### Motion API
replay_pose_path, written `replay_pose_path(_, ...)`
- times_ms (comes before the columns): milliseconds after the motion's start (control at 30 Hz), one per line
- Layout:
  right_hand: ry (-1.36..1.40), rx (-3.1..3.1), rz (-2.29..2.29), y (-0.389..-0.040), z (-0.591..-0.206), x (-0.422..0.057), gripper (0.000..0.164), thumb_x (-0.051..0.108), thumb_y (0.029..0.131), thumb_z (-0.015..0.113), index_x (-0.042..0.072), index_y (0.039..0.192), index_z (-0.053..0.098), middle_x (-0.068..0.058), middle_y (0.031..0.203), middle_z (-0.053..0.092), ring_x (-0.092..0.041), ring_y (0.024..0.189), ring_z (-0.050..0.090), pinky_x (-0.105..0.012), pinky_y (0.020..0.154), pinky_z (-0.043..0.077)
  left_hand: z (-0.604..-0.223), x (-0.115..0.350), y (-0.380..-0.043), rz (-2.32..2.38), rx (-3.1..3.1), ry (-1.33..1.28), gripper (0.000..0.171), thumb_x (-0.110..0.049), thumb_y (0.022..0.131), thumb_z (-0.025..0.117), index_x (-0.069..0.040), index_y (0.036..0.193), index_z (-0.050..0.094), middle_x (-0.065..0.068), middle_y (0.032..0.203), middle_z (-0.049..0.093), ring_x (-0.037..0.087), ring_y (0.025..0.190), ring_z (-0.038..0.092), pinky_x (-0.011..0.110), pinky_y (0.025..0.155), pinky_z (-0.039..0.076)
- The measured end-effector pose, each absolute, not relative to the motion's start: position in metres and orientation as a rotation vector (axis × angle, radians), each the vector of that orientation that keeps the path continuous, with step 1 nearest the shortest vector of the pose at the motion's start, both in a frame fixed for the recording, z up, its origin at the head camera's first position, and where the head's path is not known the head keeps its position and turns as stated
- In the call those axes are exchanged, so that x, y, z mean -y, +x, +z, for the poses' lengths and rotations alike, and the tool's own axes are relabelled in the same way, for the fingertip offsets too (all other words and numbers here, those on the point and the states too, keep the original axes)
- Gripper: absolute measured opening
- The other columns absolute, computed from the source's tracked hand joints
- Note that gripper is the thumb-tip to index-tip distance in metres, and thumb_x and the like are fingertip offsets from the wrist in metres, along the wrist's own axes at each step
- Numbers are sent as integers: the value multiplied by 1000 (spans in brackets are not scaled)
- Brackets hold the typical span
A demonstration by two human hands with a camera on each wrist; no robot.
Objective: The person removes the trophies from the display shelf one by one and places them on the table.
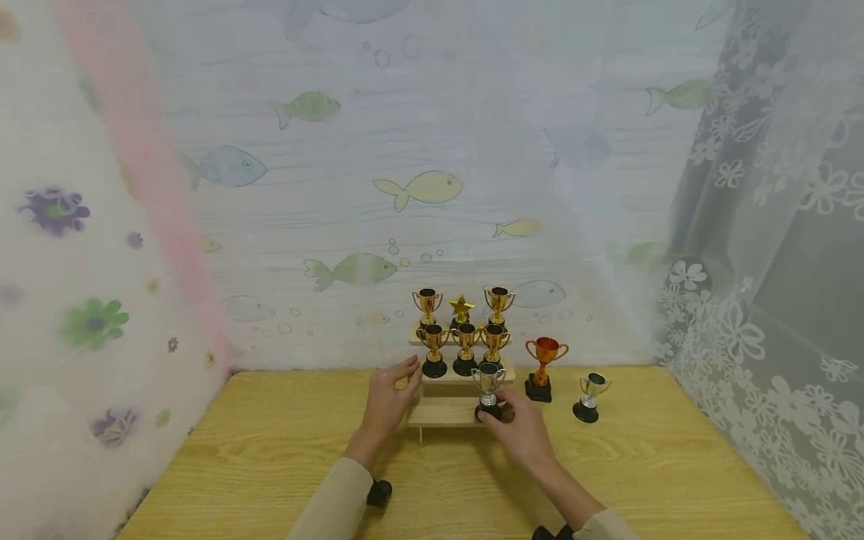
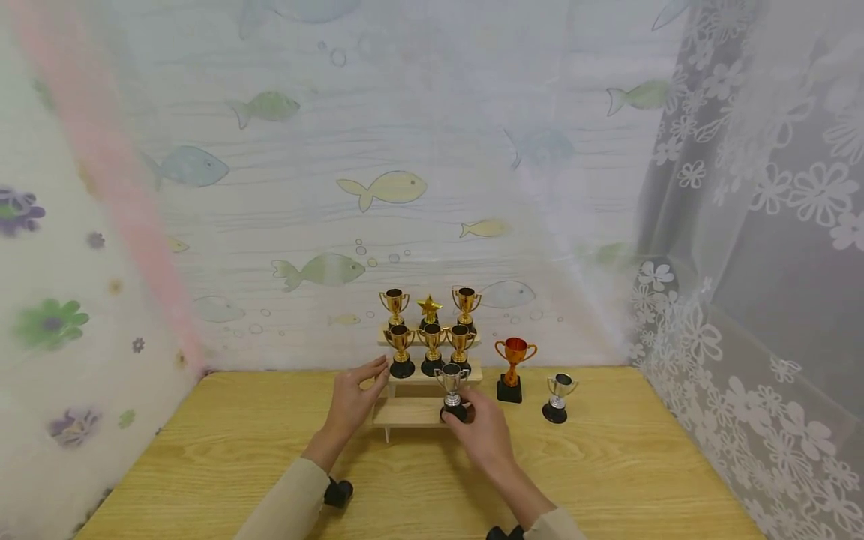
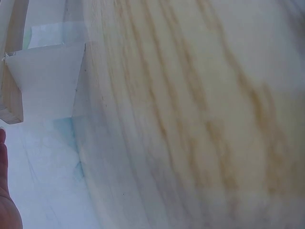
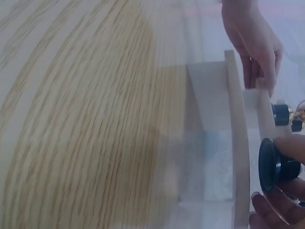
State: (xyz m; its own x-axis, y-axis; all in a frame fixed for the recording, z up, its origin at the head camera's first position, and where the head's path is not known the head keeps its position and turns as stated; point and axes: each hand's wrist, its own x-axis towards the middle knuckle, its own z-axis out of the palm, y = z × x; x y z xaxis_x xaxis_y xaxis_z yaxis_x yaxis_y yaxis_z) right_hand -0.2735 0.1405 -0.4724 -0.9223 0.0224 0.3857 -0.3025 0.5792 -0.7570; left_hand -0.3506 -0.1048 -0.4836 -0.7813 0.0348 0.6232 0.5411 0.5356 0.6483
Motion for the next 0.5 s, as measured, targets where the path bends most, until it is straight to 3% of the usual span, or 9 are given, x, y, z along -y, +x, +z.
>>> replay_pose_path(233, 236, 2453, 1238, -270, -472, -153, 27, 13, 83, 85, 5, 107, 75, -5, 100, 70, -18, 87, 64, -27, 69, 53, -483, 105, -350, -1216, 2223, -473, 26, -16, 97, 71, 1, 116, 76, 9, 126, 71, 29, 111, 71, 50, 97, 55)
replay_pose_path(500, 212, 2492, 1228, -271, -474, -168, 29, 15, 84, 85, 3, 109, 75, -8, 105, 71, -24, 95, 64, -44, 84, 54, -485, 106, -351, -1214, 2230, -483, 26, -17, 98, 70, 1, 116, 76, 9, 127, 71, 29, 112, 70, 51, 97, 55)
